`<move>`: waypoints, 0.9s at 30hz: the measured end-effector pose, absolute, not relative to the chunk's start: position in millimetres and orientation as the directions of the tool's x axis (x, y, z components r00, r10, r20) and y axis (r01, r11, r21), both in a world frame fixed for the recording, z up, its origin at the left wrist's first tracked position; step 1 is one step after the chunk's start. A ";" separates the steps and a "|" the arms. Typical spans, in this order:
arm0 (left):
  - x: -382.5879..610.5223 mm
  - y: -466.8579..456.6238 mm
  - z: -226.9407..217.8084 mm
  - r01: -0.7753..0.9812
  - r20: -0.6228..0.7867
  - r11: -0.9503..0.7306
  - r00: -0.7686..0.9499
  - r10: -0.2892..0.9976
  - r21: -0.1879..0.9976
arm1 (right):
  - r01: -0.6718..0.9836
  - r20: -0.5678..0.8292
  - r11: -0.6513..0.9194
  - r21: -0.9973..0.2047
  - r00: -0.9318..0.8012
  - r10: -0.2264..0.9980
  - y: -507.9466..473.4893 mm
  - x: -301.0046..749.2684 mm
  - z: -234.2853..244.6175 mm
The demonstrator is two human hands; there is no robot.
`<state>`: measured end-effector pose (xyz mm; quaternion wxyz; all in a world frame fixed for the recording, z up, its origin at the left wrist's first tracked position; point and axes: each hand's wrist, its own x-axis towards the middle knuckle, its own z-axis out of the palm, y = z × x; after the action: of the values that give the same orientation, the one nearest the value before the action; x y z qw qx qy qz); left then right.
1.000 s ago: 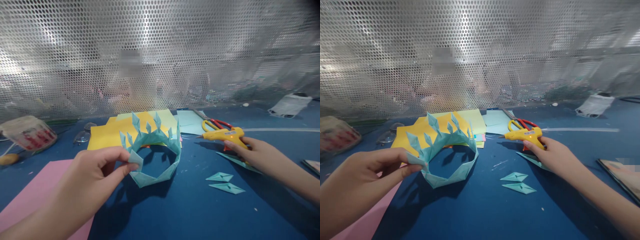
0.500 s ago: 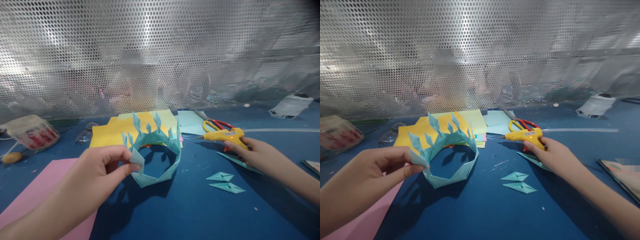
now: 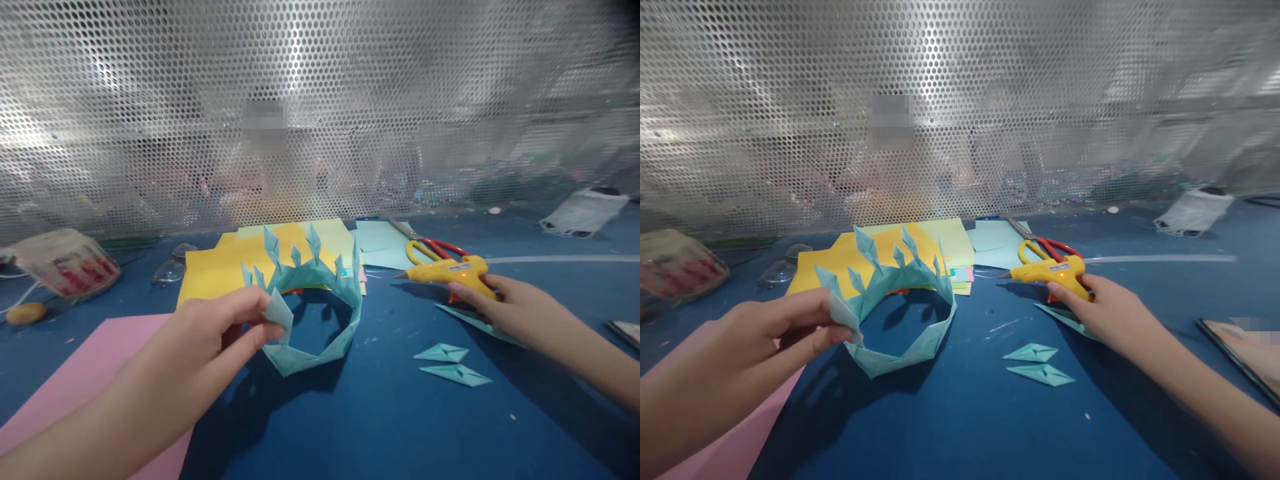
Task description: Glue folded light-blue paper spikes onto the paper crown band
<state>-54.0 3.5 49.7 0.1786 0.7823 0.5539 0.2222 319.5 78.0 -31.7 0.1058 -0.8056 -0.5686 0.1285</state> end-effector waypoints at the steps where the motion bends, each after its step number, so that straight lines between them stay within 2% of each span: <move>1: -54.3 2.7 51.2 0.788 0.136 -0.331 0.306 0.942 0.519 | 0.890 -0.084 -0.328 -0.317 0.318 0.944 78.2 319.7 -31.9; 7: -54.4 1.2 49.6 0.821 0.088 -0.292 0.286 0.954 0.491 | 0.892 -0.054 -0.313 -0.328 0.313 0.948 78.5 321.6 -31.6; 13: -54.9 2.9 35.8 0.875 0.080 -0.295 0.287 0.954 0.384 | 0.897 -0.018 -0.271 -0.350 0.283 0.959 76.5 319.3 -29.6; 27: -50.3 2.6 27.9 0.855 0.028 -0.265 0.283 0.959 0.446 | 0.902 -0.022 -0.271 -0.337 0.280 0.960 74.4 317.0 -28.6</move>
<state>-50.3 2.6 27.9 0.1754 0.7816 0.5801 0.1478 317.0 74.4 -28.6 0.1303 -0.7895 -0.5894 0.1113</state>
